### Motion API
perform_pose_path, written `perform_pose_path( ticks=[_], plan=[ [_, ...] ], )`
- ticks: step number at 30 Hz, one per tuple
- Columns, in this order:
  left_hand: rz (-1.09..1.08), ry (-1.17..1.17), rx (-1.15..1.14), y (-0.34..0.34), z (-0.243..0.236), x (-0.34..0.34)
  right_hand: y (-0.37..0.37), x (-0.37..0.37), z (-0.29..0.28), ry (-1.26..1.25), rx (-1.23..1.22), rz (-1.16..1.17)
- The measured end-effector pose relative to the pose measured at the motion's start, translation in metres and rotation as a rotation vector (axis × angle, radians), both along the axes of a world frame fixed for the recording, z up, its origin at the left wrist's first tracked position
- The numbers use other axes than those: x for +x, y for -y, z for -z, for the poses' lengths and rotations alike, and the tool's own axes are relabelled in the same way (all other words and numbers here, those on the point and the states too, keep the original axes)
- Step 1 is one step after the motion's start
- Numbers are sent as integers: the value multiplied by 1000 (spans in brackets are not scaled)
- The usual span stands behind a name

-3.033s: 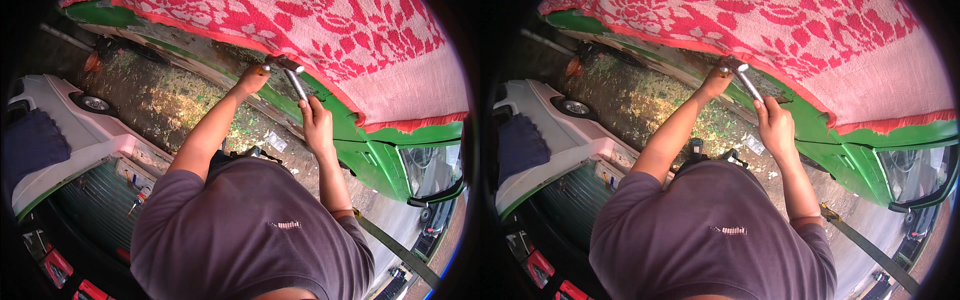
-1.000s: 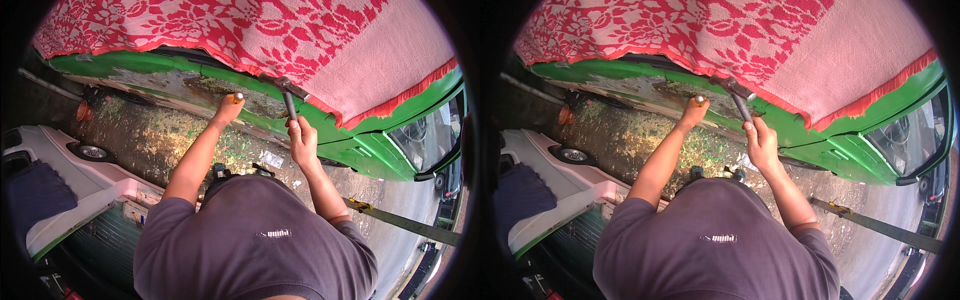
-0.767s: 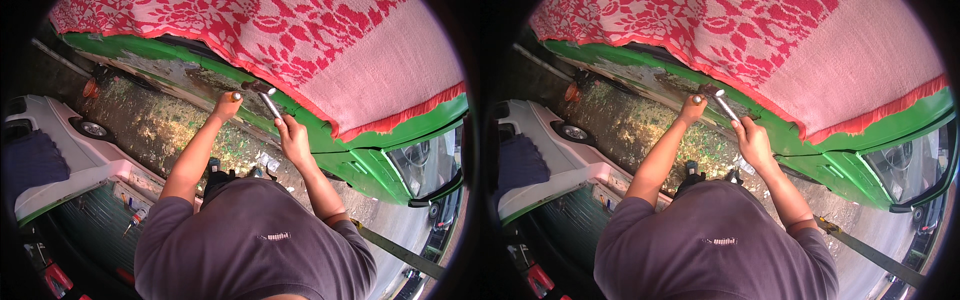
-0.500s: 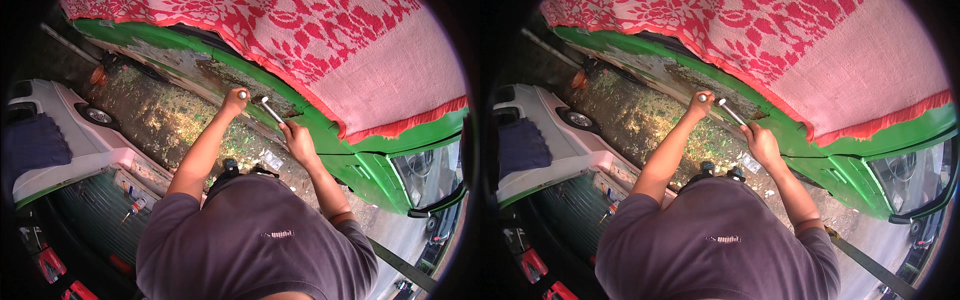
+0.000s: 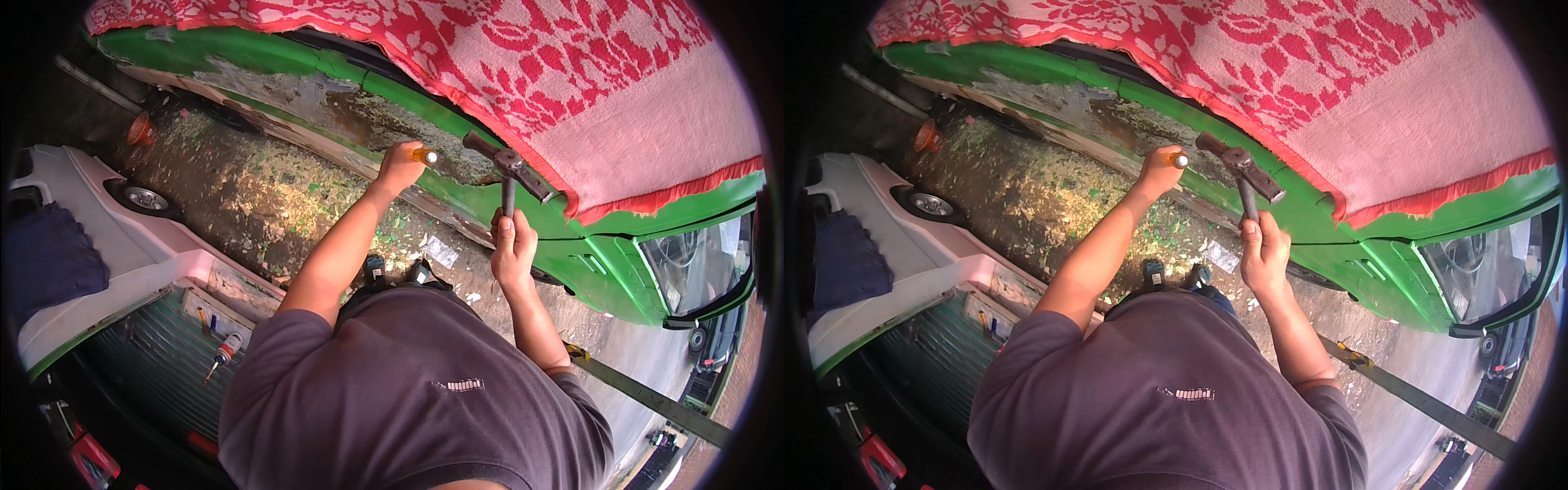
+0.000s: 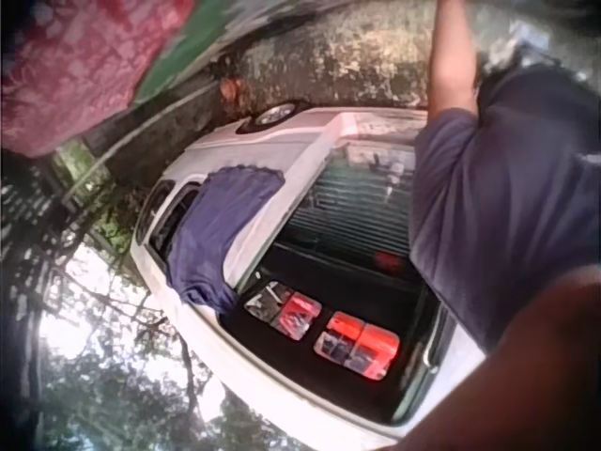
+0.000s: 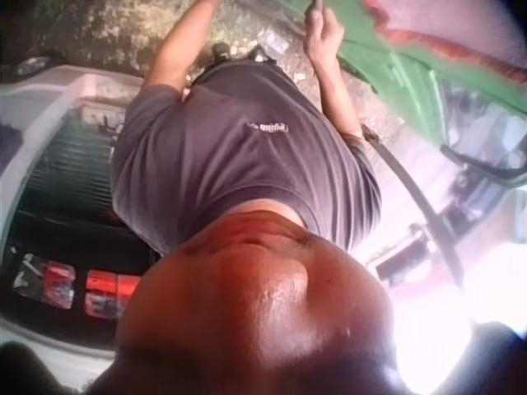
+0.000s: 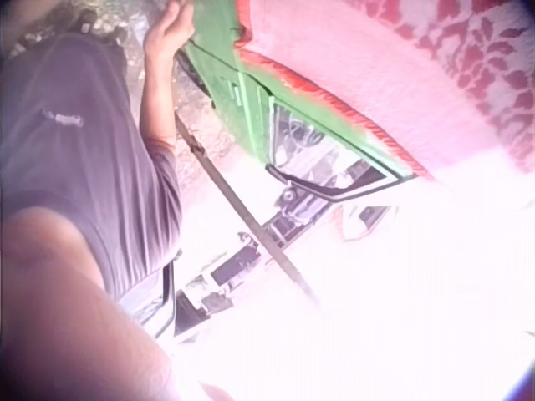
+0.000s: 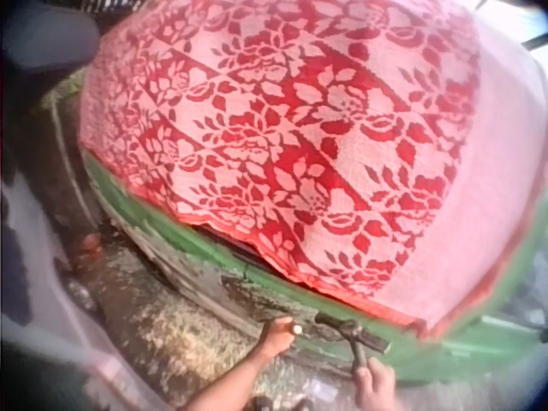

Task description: The person uses a hammer and a small orange-handled tool to repeatedly strike a green car panel, likely to remove paint or rust. The work is performed over a red patterned cloth covering the panel, with the camera positioned overhead showing the hands and tools throughout.

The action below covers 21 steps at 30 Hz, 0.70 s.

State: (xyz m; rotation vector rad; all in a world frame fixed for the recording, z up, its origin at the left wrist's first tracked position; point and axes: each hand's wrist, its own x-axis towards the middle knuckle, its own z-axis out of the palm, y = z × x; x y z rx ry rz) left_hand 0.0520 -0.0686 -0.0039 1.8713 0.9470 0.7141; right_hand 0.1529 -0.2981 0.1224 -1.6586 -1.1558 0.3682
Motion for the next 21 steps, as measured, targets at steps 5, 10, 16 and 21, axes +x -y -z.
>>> perform_pose_path(
  ticks=[5,10,16,21],
  plan=[
    [-33,14,78,11,10,1,2,-13,16,139,-319,94],
    [-114,-10,65,8,14,10,16,-13,26,-9,-27,104],
    [-108,-8,53,13,1,12,18,6,41,-80,-165,154],
    [-101,-85,49,18,-8,14,5,3,42,211,-351,116]
  ],
)
